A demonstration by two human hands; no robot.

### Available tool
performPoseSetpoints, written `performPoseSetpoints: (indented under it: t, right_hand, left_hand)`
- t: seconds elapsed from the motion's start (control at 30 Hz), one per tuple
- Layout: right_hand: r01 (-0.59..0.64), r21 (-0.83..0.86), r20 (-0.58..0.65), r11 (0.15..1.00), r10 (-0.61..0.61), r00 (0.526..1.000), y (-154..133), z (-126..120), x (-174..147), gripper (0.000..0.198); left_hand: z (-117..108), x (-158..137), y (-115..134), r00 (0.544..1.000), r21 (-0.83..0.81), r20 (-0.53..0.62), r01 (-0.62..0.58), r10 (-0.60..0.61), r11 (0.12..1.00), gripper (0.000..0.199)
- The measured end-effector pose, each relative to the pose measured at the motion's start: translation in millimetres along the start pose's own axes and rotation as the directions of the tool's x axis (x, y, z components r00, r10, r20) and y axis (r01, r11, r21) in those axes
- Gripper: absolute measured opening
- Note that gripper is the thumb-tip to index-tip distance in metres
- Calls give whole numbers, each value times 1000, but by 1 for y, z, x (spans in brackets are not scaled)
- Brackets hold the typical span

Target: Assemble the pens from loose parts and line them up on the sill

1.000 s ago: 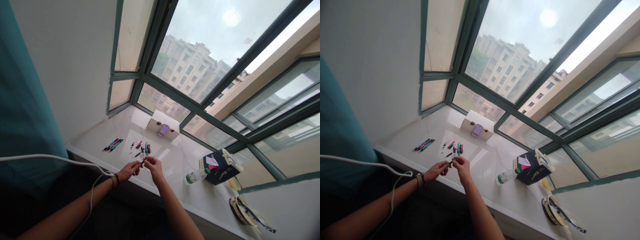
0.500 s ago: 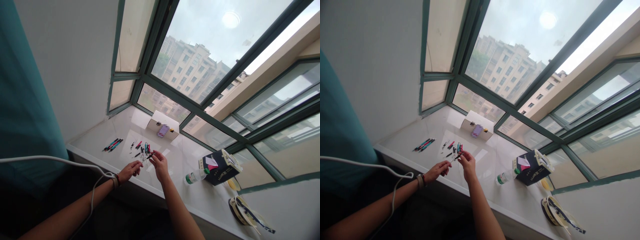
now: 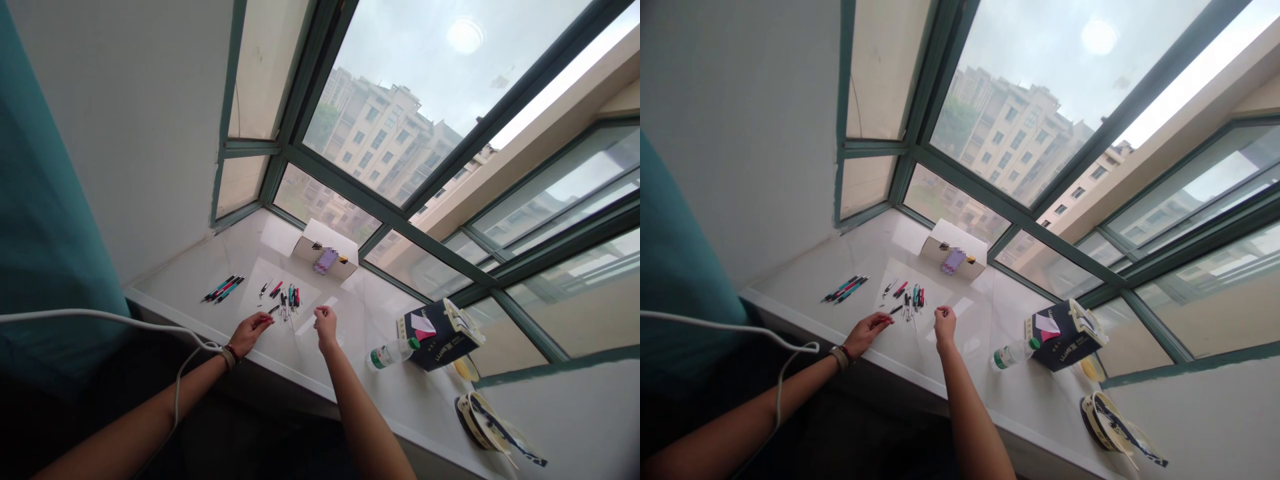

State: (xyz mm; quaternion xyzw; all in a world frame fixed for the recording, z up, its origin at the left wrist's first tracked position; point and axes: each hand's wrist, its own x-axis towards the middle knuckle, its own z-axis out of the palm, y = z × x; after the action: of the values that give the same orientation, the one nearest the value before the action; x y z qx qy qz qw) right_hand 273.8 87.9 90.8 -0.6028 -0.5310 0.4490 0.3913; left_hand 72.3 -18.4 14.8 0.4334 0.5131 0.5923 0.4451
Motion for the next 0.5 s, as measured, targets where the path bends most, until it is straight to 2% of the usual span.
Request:
performPoseSetpoints:
  t: [0.03,0.1,0.2,0.3,0.37,0.43,0.5]
  right_hand:
    - [44,-152,28,987,-41,999,4,3,6,18]
    - [151,-425,137,892,-101,985,6,9,17,19]
    - [333,-696,320,636,-141,937,3,23,30,15]
    - [481,-800,469,359,-126,874,-5,36,42,15]
    - [542,-808,543,231,-63,837,-9,43,50,18]
    - [576,-799,585,172,1,811,-12,48,57,20]
    - [584,-796,597,158,43,801,-12,50,63,18]
  left_hand:
    - [0,4,-4,1000,-18,-12,4,-4,1000,41]
    - [2,10,-10,999,-55,-39,12,-15,998,43]
    - [3,17,-16,998,-90,-61,26,-32,996,47]
    - [0,20,-23,998,-100,-47,38,-43,994,47]
    - [-3,20,-28,998,-114,-34,46,-50,992,45]
    - [-5,20,-30,998,-125,-26,50,-53,991,42]
    - [-6,20,-30,998,-127,-22,49,-53,991,40]
